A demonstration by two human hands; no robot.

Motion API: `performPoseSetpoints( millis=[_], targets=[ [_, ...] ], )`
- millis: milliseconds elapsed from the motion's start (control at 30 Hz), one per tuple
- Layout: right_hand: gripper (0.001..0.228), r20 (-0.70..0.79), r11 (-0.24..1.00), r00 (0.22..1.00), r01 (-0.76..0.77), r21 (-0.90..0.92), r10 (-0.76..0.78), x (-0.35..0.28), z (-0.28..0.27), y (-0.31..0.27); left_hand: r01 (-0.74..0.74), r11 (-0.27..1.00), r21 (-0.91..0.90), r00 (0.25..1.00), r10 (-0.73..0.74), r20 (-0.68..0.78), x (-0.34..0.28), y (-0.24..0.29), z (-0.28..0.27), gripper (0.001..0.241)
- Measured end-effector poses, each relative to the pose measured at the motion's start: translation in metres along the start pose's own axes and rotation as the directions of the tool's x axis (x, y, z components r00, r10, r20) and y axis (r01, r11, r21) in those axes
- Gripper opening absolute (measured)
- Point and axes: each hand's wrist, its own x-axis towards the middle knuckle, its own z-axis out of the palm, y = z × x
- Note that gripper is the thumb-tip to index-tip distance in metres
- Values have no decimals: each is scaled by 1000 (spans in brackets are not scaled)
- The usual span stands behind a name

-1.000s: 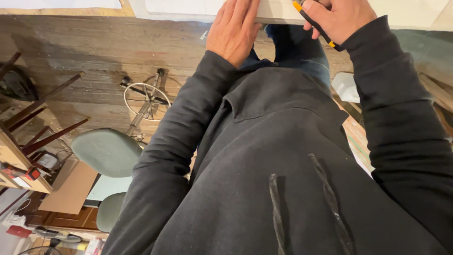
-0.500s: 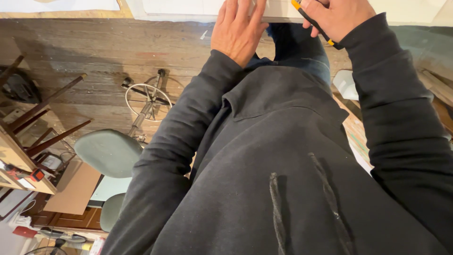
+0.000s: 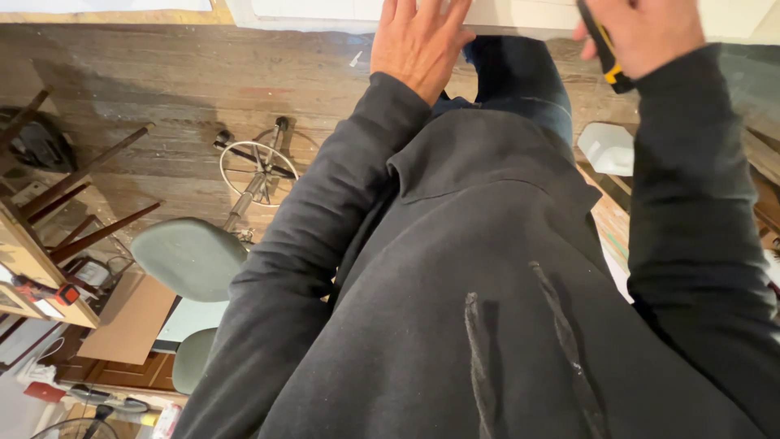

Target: Preparing a picture frame by applying adhesive spacer strips to the inside edges of the frame.

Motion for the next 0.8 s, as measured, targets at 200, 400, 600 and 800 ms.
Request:
performPoseSetpoints(
  millis=[200, 400, 600, 800],
  targets=[
    [27, -100, 992, 995, 11, 129, 2, -29, -10, -8, -7, 1000, -3, 999, 7, 37, 5, 0, -9, 50],
    [27, -184, 949, 983, 57, 311, 1, -62, -12, 55, -3, 1000, -22, 997, 5, 71, -2, -3, -10, 58],
    [26, -296, 821, 936, 16, 571, 188, -97, -3, 100, 42, 993, -108, 980, -20, 200, 4, -8, -31, 82],
    [30, -351, 691, 869, 16, 723, 348, -108, 27, 95, -2, 995, -99, 992, 14, 127, 29, 8, -52, 74]
  ],
)
